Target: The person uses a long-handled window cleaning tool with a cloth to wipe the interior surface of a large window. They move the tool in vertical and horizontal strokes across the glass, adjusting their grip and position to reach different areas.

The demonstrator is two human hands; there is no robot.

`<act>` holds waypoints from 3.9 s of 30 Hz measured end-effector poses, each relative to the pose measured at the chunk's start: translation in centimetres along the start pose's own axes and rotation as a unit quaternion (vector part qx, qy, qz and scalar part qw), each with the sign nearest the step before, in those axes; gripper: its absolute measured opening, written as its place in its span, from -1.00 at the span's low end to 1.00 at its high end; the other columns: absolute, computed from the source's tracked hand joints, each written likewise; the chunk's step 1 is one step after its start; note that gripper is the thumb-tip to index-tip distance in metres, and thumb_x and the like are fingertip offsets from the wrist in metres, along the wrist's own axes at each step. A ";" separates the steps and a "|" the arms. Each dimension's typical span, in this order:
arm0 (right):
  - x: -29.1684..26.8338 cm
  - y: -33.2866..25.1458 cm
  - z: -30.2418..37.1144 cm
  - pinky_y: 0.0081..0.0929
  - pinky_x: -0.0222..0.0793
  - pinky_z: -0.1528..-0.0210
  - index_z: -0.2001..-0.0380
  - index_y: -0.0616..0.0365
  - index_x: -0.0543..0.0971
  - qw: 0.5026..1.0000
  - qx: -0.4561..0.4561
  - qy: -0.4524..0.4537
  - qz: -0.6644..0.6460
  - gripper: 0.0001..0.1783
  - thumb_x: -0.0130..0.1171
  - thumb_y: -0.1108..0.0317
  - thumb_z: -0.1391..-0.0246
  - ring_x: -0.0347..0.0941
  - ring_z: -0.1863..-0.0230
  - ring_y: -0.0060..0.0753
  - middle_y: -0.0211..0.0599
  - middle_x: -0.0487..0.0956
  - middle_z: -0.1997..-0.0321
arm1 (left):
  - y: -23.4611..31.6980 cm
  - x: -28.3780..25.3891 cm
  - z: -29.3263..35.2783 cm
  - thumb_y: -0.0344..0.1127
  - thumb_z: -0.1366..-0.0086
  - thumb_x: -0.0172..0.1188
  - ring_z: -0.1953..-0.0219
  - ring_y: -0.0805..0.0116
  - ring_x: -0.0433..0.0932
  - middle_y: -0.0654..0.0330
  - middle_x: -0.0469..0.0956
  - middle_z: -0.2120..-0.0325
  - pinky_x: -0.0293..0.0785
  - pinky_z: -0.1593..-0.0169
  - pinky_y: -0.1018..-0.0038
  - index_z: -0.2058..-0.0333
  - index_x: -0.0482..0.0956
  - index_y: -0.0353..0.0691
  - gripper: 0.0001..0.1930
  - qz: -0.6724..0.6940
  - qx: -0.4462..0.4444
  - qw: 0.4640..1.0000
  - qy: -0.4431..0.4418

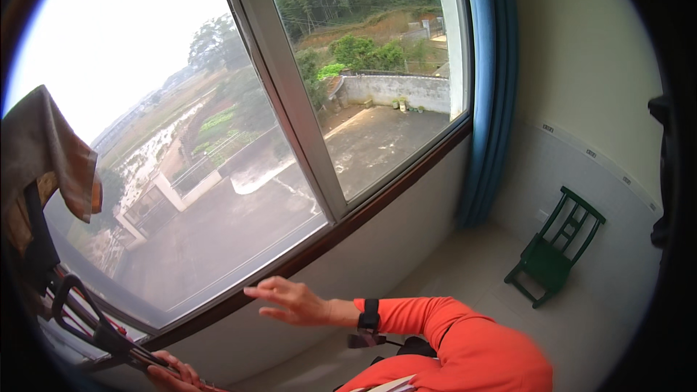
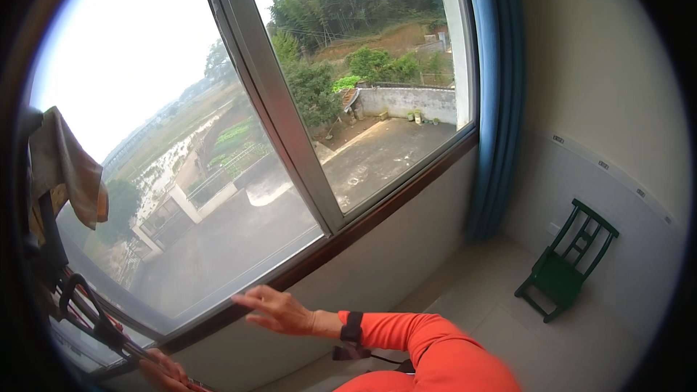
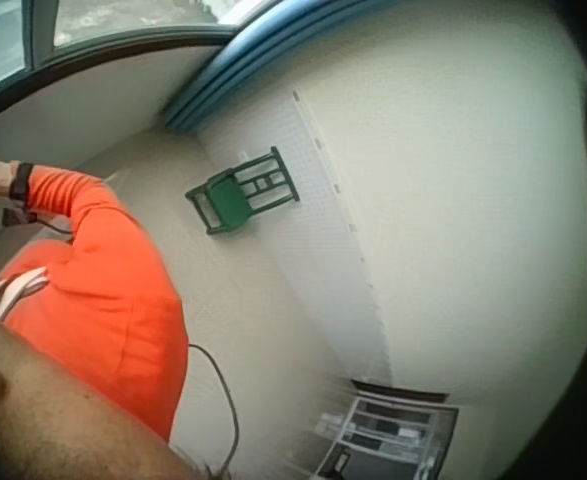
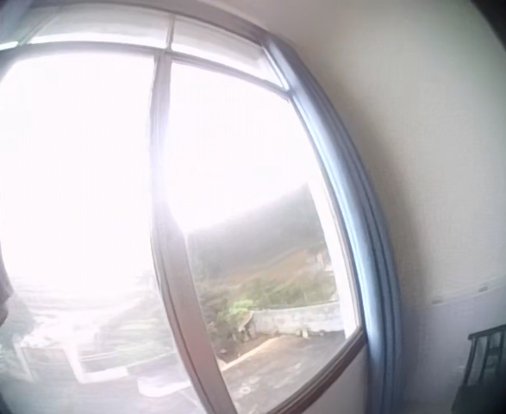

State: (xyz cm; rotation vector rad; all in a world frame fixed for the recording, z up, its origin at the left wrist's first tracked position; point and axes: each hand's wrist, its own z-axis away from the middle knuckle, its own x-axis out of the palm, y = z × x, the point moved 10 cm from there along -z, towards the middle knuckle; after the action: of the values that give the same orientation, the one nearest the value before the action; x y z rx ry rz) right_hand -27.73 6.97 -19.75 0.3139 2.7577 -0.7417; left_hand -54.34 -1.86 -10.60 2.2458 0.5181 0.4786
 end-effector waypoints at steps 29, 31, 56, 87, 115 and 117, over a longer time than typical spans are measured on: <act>-23.2 14.2 -16.3 0.14 -0.12 -0.34 -0.12 -0.11 0.41 0.873 -0.109 0.245 0.406 -0.31 0.13 0.50 0.21 0.08 -0.38 -0.04 -0.09 0.22 -0.29 | -0.8 -5.2 2.3 0.08 -0.40 -0.02 0.79 0.64 0.17 0.29 0.36 0.62 0.02 0.78 0.66 0.24 0.36 -0.21 -0.59 -0.121 -0.018 0.975 0.188; -26.5 15.5 -15.7 0.09 -0.05 -0.31 -0.12 -0.09 0.42 0.850 -0.091 0.258 0.450 -0.34 0.07 0.54 0.18 0.11 -0.35 -0.04 -0.10 0.24 -0.29 | -1.5 -6.5 2.5 0.08 -0.41 -0.05 0.76 0.71 0.11 0.35 0.31 0.54 -0.08 0.76 0.71 0.04 0.34 -0.19 -0.58 -0.134 -0.036 0.966 0.216; 0.7 8.7 -18.1 -0.31 0.55 0.27 -0.03 0.02 0.50 0.960 -0.123 -0.241 0.066 -0.54 0.12 0.60 -0.02 0.57 0.20 -0.18 -0.23 0.38 -0.22 | 0.9 -4.5 2.0 0.00 -0.43 -0.04 0.82 0.67 0.08 0.25 0.33 0.61 -0.02 0.77 0.68 0.40 0.31 -0.31 -0.57 -0.083 -0.008 0.978 0.193; -10.5 13.4 -16.9 -0.25 0.48 0.43 0.36 0.08 0.51 0.891 -0.070 -0.155 0.422 -0.95 0.14 0.42 -0.06 0.55 0.39 -0.16 -0.51 0.48 0.00 | -1.0 -5.5 1.5 0.03 -0.42 -0.05 0.83 0.66 0.08 0.30 0.23 0.71 0.01 0.78 0.64 0.47 0.28 -0.30 -0.53 -0.039 -0.067 0.986 0.145; 9.1 10.3 17.5 -0.53 0.46 0.23 0.03 0.10 0.54 0.812 0.329 -0.387 -0.287 -0.66 0.24 0.25 -0.15 0.48 0.28 -0.47 -0.41 0.55 0.36 | -8.9 12.4 3.2 -0.28 -0.42 0.01 0.69 0.65 0.31 0.24 0.51 0.54 0.19 0.64 0.68 -0.06 0.32 -0.13 -0.72 0.265 -0.204 0.922 -0.192; 10.8 10.9 21.3 -0.52 0.45 0.26 0.04 0.11 0.53 0.769 0.388 -0.376 -0.342 -0.66 0.25 0.25 -0.14 0.48 0.31 -0.51 -0.40 0.56 0.36 | -9.5 14.0 3.2 -0.26 -0.43 0.00 0.68 0.68 0.29 0.26 0.50 0.52 0.17 0.63 0.69 -0.14 0.29 -0.11 -0.66 0.296 -0.234 0.898 -0.225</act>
State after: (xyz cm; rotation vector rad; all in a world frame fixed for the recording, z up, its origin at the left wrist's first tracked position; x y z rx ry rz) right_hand -30.64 6.73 -45.85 -0.7489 1.6175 -1.7067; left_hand -42.99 9.17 -17.39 1.9110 -0.4959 0.3136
